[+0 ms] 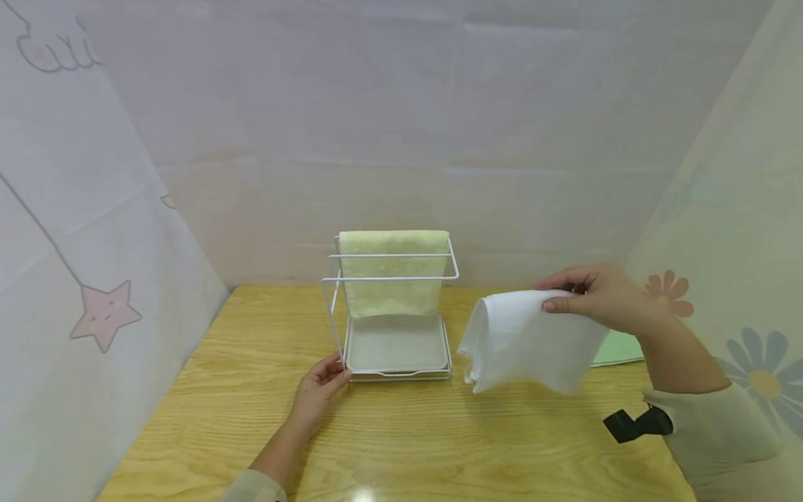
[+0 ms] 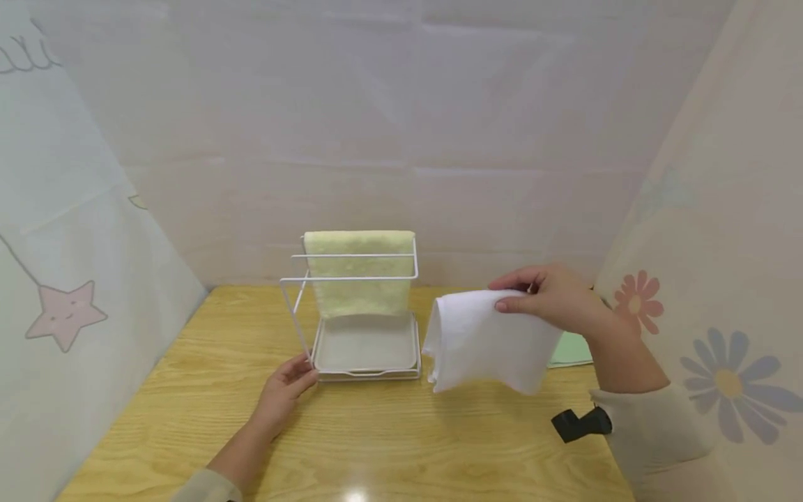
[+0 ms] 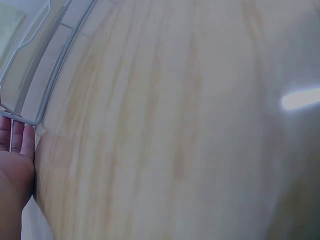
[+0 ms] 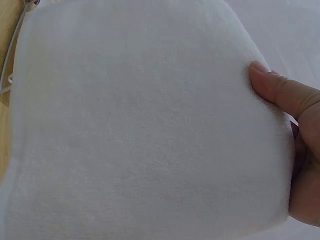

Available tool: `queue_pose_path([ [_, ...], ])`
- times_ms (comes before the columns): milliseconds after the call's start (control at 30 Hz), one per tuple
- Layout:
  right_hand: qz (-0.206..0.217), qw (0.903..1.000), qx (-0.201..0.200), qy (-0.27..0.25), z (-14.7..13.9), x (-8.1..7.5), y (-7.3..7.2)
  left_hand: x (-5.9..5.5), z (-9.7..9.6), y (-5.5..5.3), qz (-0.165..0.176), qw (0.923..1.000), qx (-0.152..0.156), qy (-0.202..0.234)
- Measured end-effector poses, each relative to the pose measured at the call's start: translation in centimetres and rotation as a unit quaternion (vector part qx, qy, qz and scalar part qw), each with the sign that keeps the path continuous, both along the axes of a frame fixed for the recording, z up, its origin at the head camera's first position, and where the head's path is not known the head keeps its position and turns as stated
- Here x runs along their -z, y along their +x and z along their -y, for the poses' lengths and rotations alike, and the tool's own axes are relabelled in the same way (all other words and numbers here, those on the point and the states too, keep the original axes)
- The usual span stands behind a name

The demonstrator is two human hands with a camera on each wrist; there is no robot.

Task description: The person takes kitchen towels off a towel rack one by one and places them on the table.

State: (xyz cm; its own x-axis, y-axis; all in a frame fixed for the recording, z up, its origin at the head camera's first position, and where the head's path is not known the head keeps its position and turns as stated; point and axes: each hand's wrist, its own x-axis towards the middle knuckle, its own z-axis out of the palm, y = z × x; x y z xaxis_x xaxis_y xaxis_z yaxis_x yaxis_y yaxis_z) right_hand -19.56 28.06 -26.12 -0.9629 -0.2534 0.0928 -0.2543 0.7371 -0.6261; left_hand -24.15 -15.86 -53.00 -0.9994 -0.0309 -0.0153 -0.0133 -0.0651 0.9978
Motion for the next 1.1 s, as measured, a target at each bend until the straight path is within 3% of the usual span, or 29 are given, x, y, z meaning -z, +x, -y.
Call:
queue_pose_path([
  [100,0.012,0.9997,-0.01,-0.017,0.1,1.2,0.5,-0.1,0.0,0.0,-0.003,1.0,-0.003,-0.002],
  [300,-0.006,0.9994,-0.019,-0.027,0.4,2.8,1.9,-0.2,0.0,0.0,-0.003,1.0,-0.005,-0.008],
  [633,0.018,0.9932,-0.098,-0.06,0.6,5.5,3.4,-0.3,0.0,0.1,0.002,1.0,0.0,-0.01],
  [833,0.061,0.9907,-0.112,-0.046,1.0,7.8,2.3,-0.1,0.0,-0.1,0.006,0.9999,0.0,-0.009],
  [1100,0.096,0.9935,-0.055,-0.024,0.3,10.8,-1.7,0.1,0.0,-0.3,0.003,1.0,-0.006,0.0],
])
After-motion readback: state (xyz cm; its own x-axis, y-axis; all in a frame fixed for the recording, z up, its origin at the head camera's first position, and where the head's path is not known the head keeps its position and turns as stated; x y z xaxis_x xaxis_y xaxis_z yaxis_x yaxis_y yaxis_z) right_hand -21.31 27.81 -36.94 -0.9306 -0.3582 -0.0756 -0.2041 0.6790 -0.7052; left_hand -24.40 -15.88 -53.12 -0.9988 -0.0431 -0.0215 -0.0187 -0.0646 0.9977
